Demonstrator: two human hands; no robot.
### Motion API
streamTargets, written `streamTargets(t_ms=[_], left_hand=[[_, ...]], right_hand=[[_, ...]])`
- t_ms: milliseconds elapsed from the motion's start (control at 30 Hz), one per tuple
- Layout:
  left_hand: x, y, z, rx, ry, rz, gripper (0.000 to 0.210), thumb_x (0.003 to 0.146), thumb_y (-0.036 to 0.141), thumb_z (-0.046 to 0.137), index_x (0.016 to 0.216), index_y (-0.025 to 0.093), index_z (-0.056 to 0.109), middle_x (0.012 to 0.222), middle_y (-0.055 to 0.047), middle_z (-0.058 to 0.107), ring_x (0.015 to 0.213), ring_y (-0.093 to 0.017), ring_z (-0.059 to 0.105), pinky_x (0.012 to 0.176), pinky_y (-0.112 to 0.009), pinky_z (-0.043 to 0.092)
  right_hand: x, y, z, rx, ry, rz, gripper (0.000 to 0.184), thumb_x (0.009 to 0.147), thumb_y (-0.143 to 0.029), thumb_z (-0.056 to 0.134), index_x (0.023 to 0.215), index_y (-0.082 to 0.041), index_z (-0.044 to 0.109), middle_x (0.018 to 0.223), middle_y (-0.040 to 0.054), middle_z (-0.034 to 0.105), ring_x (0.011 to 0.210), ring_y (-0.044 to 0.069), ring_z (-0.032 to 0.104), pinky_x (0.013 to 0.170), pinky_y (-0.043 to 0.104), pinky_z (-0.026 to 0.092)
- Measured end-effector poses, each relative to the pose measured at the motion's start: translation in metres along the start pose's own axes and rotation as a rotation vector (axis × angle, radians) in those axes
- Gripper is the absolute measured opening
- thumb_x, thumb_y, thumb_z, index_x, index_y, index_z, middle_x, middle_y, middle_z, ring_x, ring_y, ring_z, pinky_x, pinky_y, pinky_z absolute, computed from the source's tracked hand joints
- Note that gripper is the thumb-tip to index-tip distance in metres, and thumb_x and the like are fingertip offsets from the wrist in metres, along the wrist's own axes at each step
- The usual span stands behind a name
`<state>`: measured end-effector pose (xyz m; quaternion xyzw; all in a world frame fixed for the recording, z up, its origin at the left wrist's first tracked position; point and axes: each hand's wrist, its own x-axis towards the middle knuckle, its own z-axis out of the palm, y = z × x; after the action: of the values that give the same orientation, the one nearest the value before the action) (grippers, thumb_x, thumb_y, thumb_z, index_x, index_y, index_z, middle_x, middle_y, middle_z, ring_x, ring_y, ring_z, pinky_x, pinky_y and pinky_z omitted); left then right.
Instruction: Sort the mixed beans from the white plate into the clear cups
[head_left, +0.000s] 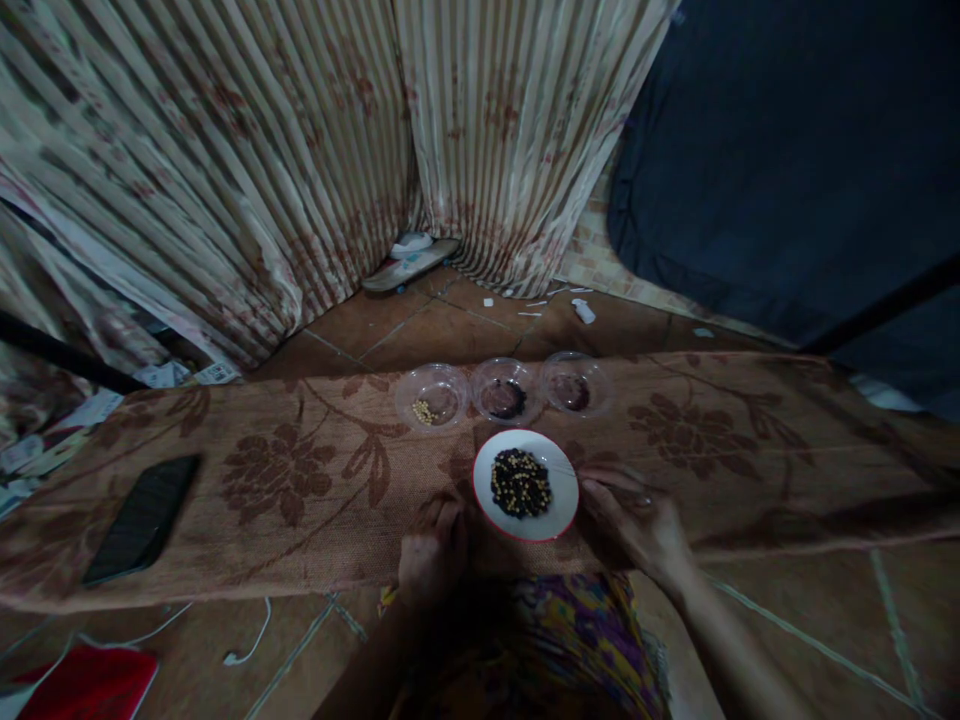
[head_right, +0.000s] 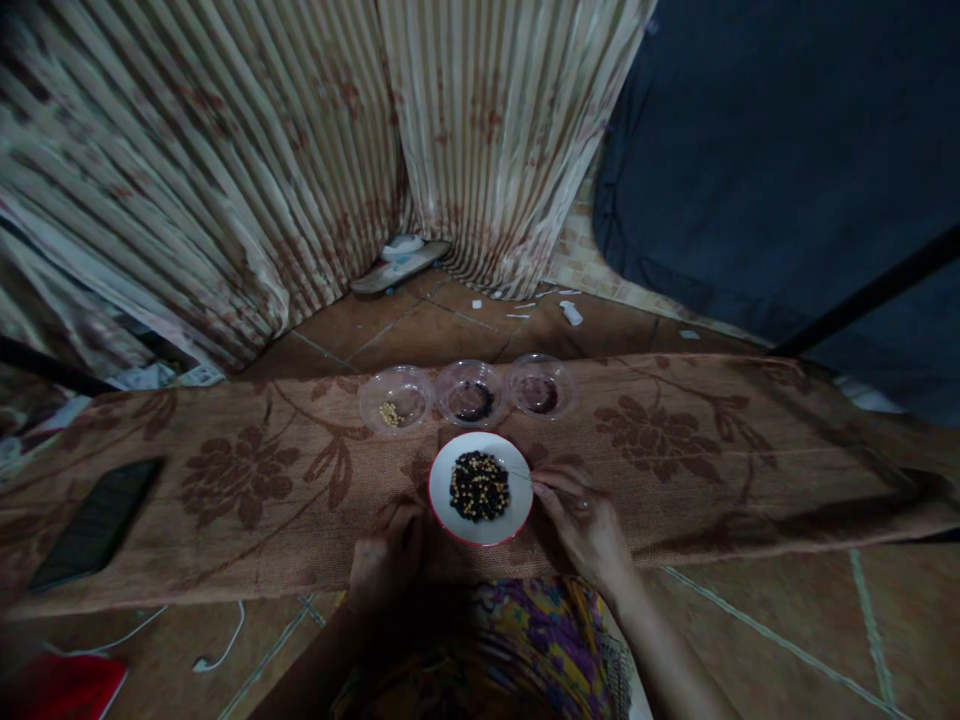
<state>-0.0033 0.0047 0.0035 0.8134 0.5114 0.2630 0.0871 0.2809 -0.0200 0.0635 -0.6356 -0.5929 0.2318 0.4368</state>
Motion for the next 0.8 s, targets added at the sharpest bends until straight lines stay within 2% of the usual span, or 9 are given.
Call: streamTargets(t_ms=[100, 400, 800], left_hand=[[0.0, 0.001, 0.0, -0.005, -0.003, -0.01, 0.015, 0.094, 0.021, 0.043, 0.086, 0.022, 0.055, 0.082, -0.002, 0.061, 0.078, -0.016, 0.06, 0.067, -0.025, 0.046], [0.0, 0.001, 0.001, 0.006, -0.013, -0.028, 0.013, 0.093, 0.021, 0.044, 0.087, 0.022, 0.055, 0.083, -0.002, 0.061, 0.081, -0.016, 0.06, 0.07, -0.026, 0.048], [0.001, 0.001, 0.0, 0.012, 0.004, -0.024, 0.013, 0.093, 0.02, 0.044, 0.09, 0.022, 0.057, 0.085, -0.003, 0.063, 0.081, -0.016, 0.061, 0.071, -0.026, 0.05]], right_hand=[[-0.002, -0.003, 0.001, -0.072, -0.062, -0.037, 0.025, 0.091, -0.043, 0.056, 0.096, -0.025, 0.073, 0.104, 0.007, 0.071, 0.097, 0.023, 0.065, 0.086, 0.04, 0.052], [-0.003, -0.005, 0.008, -0.109, -0.048, -0.116, 0.022, 0.092, -0.039, 0.055, 0.095, -0.026, 0.072, 0.099, 0.0055, 0.071, 0.095, 0.022, 0.065, 0.085, 0.037, 0.053], [-0.004, -0.001, 0.015, -0.091, -0.059, -0.071, 0.023, 0.092, -0.041, 0.055, 0.094, -0.026, 0.072, 0.102, 0.0062, 0.07, 0.097, 0.022, 0.065, 0.085, 0.038, 0.053]])
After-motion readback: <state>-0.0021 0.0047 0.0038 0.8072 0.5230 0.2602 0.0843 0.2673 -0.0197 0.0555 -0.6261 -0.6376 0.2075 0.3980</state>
